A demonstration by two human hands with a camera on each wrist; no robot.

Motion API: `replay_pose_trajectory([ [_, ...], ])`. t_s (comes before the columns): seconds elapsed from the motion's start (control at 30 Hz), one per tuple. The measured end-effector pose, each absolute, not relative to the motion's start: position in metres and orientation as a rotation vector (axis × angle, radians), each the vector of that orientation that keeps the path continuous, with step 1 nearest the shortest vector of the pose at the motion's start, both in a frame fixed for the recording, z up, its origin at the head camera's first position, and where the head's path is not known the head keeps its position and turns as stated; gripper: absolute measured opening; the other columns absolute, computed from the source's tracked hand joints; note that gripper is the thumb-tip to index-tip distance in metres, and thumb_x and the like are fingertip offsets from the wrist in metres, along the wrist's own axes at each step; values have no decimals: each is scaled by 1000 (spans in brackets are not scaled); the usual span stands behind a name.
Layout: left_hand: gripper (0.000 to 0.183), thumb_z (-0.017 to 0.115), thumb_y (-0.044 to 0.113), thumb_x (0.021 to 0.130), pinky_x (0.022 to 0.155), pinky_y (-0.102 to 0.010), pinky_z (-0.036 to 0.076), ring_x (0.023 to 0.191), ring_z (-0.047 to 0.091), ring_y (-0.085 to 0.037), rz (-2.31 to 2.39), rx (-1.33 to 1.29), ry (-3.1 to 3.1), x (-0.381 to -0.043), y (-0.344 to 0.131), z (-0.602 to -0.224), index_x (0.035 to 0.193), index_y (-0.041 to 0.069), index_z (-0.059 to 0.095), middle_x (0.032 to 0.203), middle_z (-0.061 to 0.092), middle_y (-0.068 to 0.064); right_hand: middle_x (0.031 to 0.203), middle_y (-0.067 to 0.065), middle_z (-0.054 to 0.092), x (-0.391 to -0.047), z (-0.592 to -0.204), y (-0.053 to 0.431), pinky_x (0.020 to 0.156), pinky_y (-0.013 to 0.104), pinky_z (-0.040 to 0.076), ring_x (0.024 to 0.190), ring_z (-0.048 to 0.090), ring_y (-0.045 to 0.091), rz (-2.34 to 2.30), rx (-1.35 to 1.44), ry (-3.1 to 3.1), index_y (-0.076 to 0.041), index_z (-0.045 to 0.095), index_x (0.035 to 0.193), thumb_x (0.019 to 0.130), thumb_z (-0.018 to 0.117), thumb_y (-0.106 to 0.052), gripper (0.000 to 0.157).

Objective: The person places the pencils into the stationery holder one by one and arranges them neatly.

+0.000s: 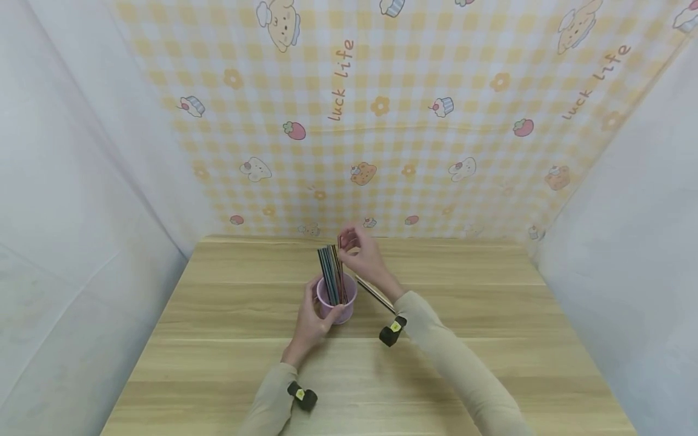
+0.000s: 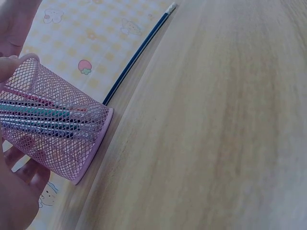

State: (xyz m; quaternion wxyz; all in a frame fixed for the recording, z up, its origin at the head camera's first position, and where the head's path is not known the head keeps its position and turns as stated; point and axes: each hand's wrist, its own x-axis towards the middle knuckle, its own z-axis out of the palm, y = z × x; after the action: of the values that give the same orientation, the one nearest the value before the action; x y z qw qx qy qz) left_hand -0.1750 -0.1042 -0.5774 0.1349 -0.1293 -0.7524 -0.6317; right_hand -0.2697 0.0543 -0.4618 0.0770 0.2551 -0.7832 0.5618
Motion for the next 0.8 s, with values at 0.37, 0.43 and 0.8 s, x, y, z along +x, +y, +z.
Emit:
replay_pose_trajectory([
  [0.37, 84, 82, 12, 84, 115, -52, 45, 135, 52, -33, -1816, -352, -2211, -173, -104, -574, 152, 5, 33, 149, 50, -17, 95, 20, 68, -268, -475, 53, 62, 28, 62, 81, 68, 28, 1594, 883, -2339, 3, 59, 114, 84, 67, 9, 31],
  [0.43, 84, 82, 12, 84, 114, -52, 45, 135, 52, -34, -1813, -355, -2207, -173, -104, -574, 152, 5, 33, 149, 50, -17, 94, 20, 68, -267, -474, 53, 62, 29, 63, 81, 68, 30, 1591, 894, -2337, 4, 58, 113, 84, 68, 8, 31],
  [0.8, 83, 81, 12, 84, 113, -53, 45, 133, 54, -33, -1811, -356, -2200, -173, -103, -575, 151, 5, 34, 147, 52, -17, 96, 19, 67, -266, -477, 60, 64, 23, 61, 83, 68, 29, 1555, 864, -2399, 4, 59, 114, 86, 67, 9, 29],
])
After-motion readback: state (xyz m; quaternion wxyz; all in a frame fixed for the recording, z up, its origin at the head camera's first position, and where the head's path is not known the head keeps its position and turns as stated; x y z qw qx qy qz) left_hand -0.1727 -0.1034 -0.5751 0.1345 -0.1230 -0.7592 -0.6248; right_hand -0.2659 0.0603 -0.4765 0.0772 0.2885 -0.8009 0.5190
